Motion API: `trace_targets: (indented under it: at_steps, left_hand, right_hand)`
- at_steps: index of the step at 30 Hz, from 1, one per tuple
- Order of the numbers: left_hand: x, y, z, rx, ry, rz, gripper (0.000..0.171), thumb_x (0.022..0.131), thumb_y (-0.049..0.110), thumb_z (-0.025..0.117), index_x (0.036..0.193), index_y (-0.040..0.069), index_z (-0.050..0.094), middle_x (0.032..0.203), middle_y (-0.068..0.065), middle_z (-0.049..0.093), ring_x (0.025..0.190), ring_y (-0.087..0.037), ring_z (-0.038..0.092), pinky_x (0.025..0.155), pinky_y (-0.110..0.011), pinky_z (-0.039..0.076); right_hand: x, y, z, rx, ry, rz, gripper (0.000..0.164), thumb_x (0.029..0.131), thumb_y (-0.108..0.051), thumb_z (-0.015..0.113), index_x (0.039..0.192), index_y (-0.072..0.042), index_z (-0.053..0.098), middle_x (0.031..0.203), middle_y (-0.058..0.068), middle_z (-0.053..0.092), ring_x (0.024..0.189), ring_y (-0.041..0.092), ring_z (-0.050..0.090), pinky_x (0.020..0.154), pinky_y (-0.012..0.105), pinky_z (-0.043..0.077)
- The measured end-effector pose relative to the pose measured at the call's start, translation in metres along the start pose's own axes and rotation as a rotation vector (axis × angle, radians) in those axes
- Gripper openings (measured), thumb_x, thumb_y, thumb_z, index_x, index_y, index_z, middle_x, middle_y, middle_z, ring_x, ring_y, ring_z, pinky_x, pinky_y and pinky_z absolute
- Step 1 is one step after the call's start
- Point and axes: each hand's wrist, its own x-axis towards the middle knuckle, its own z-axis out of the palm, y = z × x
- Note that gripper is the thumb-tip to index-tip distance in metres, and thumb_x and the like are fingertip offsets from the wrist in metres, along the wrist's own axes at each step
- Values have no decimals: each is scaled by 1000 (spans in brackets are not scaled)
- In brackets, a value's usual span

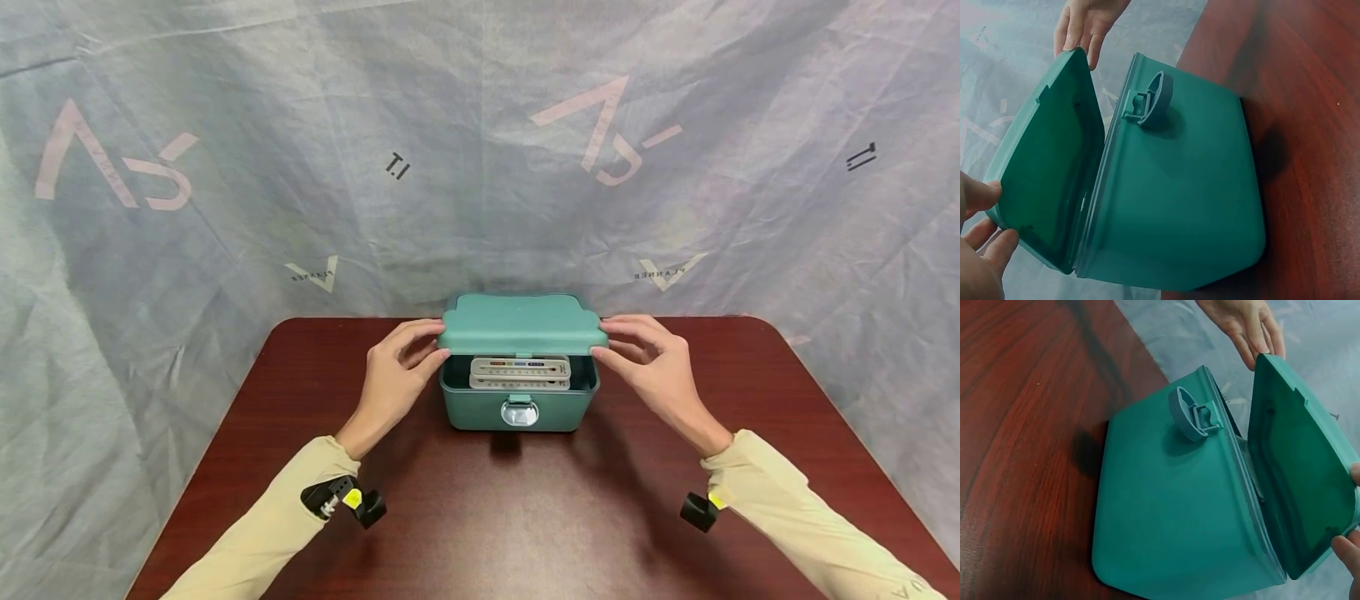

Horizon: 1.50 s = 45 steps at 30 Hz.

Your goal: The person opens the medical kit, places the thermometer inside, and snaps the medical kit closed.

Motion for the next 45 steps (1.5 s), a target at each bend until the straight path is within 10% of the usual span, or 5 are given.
trace_targets:
  at_steps: [29, 45]
  left_hand:
    - [-23, -17, 6, -41, 18, -14, 30, 79, -15, 68, 108, -13, 63, 119, -28, 55, 111, -35, 56, 92, -46, 46]
    - [-38, -29, 11, 6, 26, 3, 23, 79, -16, 67, 102, -13, 66, 117, -29, 56, 110, -42, 55, 90, -48, 47]
  right_hand:
    - [-19, 23, 5, 17, -3, -46, 34, 71, 17, 73, 104, 11, 67, 110, 29, 55, 96, 22, 62, 86, 33, 50]
    - [-28, 10, 12, -266, -78, -155, 29, 67, 11, 79, 95, 5, 72, 110, 21, 61, 99, 36, 59, 87, 16, 45]
